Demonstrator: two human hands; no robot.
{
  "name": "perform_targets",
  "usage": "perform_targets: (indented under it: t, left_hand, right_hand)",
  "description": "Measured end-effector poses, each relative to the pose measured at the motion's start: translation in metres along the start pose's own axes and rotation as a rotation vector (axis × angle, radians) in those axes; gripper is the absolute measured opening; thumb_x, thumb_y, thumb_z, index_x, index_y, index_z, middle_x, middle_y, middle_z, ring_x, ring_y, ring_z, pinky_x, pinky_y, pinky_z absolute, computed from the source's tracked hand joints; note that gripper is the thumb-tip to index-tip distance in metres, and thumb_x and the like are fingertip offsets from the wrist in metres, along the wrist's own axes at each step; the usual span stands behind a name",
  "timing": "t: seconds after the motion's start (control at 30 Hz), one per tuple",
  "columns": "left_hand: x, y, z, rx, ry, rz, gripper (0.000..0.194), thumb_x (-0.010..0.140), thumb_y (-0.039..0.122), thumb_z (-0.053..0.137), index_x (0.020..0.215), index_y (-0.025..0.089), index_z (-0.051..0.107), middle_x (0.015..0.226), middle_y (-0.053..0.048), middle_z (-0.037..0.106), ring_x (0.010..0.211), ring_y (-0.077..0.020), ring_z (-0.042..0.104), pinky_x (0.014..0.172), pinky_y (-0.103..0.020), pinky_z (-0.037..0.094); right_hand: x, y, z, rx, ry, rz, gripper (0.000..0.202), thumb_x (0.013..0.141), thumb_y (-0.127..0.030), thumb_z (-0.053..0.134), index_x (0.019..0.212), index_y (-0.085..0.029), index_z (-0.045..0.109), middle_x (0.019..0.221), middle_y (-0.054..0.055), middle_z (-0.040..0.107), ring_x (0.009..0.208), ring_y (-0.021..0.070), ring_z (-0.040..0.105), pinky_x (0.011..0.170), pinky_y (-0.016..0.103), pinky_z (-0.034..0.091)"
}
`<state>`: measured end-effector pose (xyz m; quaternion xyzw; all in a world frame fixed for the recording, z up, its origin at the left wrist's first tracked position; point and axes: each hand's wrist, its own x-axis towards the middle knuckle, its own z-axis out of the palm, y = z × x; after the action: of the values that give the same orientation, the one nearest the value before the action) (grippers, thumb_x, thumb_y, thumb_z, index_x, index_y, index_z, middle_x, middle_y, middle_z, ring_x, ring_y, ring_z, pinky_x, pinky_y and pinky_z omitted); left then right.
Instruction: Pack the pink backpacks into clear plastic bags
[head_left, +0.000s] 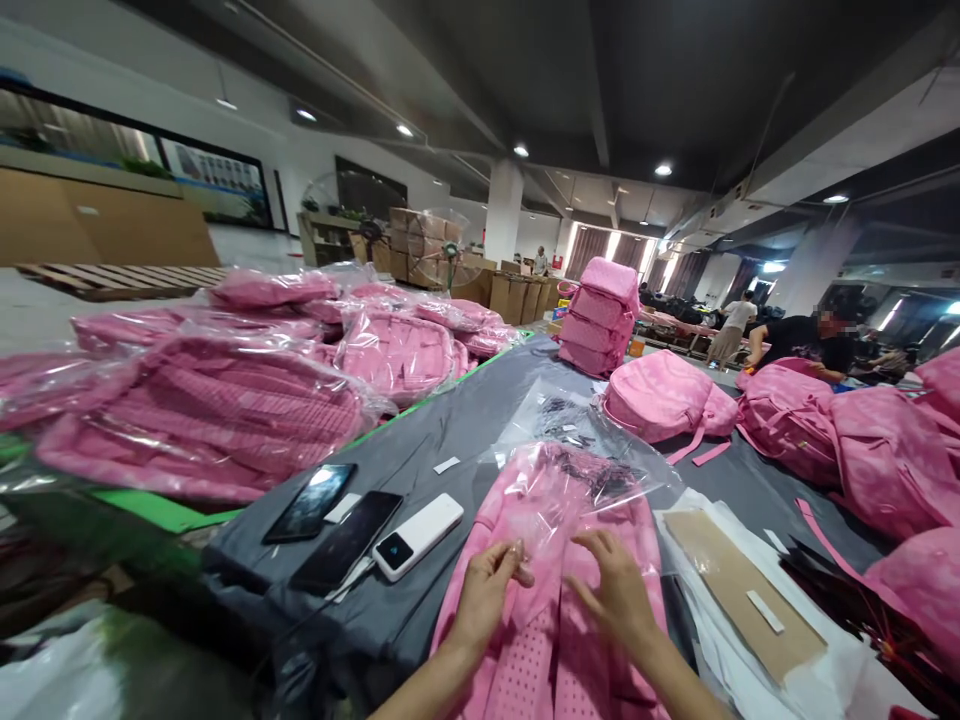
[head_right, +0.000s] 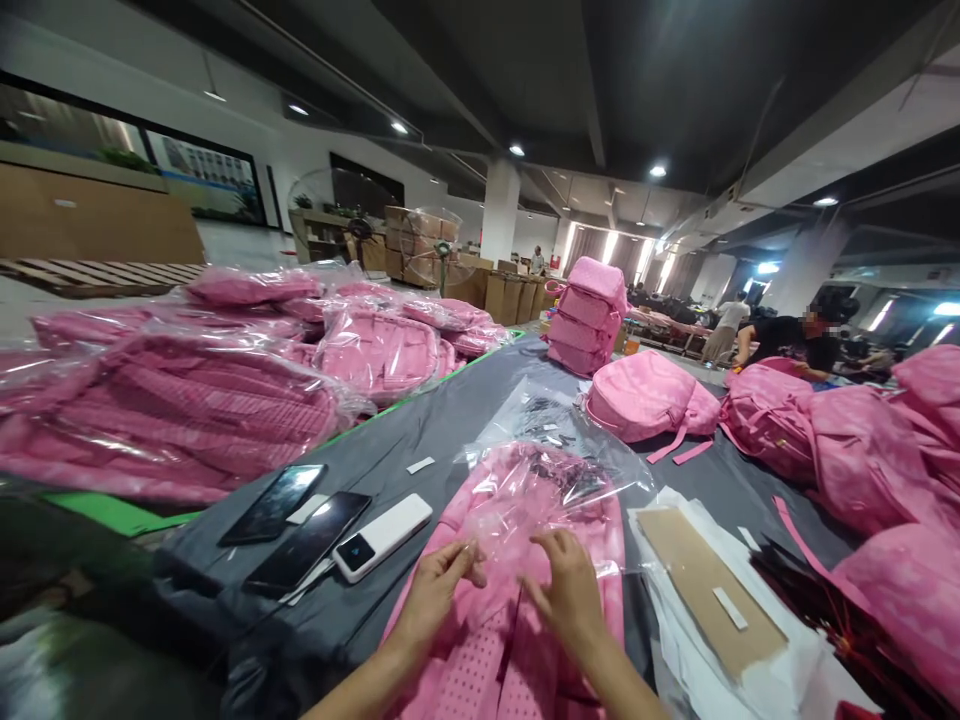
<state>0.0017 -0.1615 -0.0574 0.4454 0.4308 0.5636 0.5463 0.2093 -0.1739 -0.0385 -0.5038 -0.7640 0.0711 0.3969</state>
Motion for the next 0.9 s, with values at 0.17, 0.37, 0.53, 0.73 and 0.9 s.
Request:
perform_targets:
  t: [0.17,0.37,0.53,0.73,0.9]
  left_hand:
    - [-0.019,0.013,-0.014,0.087,0.056,-0.043,0.072,0.059,0.088,0.063,0.056,0.016,0.066,0.062,-0.012,0.067,0.064,-0.0241,0.065,0.083,-0.038,0.054]
    - [-0.033,0.009,-0.021,0.208,0.055,0.048,0.063,0.078,0.074,0.049,0.057,0.017,0.067,0.07,-0.013,0.07,0.075,-0.026,0.068,0.088,-0.038,0.053]
    - [-0.042,-0.015,-0.045,0.642,0.156,0.277,0.053,0.085,0.054,0.048,0.101,0.012,0.076,0.094,-0.014,0.075,0.085,-0.0282,0.072,0.081,-0.04,0.057]
    - [-0.044,-0.019,-0.043,1.175,0.382,1.008,0.036,0.099,0.022,0.044,0.129,0.019,0.063,0.11,-0.01,0.069,0.099,-0.0246,0.065,0.089,-0.04,0.053]
    - [-0.044,-0.022,-0.081,0.895,0.367,0.852,0.04,0.106,0.039,0.037,0.103,0.019,0.072,0.092,-0.007,0.066,0.082,-0.0187,0.067,0.077,-0.03,0.056]
  right_hand:
    - [-0.015,-0.009,0.005,0.209,0.058,0.232,0.037,0.103,-0.049,0.039,0.094,-0.017,0.056,0.093,0.009,0.067,0.089,0.0187,0.067,0.077,0.029,0.052]
    - [-0.016,-0.03,0.023,0.046,0.065,-0.007,0.029,0.099,-0.045,0.052,0.103,-0.02,0.065,0.102,0.007,0.069,0.095,0.0199,0.067,0.08,0.03,0.051]
    - [-0.002,-0.041,0.022,0.01,0.367,0.017,0.035,0.108,-0.035,0.035,0.084,-0.017,0.053,0.062,-0.002,0.055,0.049,0.009,0.051,0.048,0.02,0.036]
    - [-0.005,-0.095,0.024,-0.297,0.358,-0.466,0.022,0.108,-0.03,0.036,0.094,-0.019,0.05,0.061,-0.004,0.049,0.044,0.0097,0.045,0.044,0.023,0.028]
    - [-0.043,-0.06,-0.014,-0.778,0.39,-0.452,0.043,0.084,0.007,0.029,0.104,-0.018,0.058,0.079,0.002,0.063,0.06,0.0147,0.058,0.053,0.027,0.034]
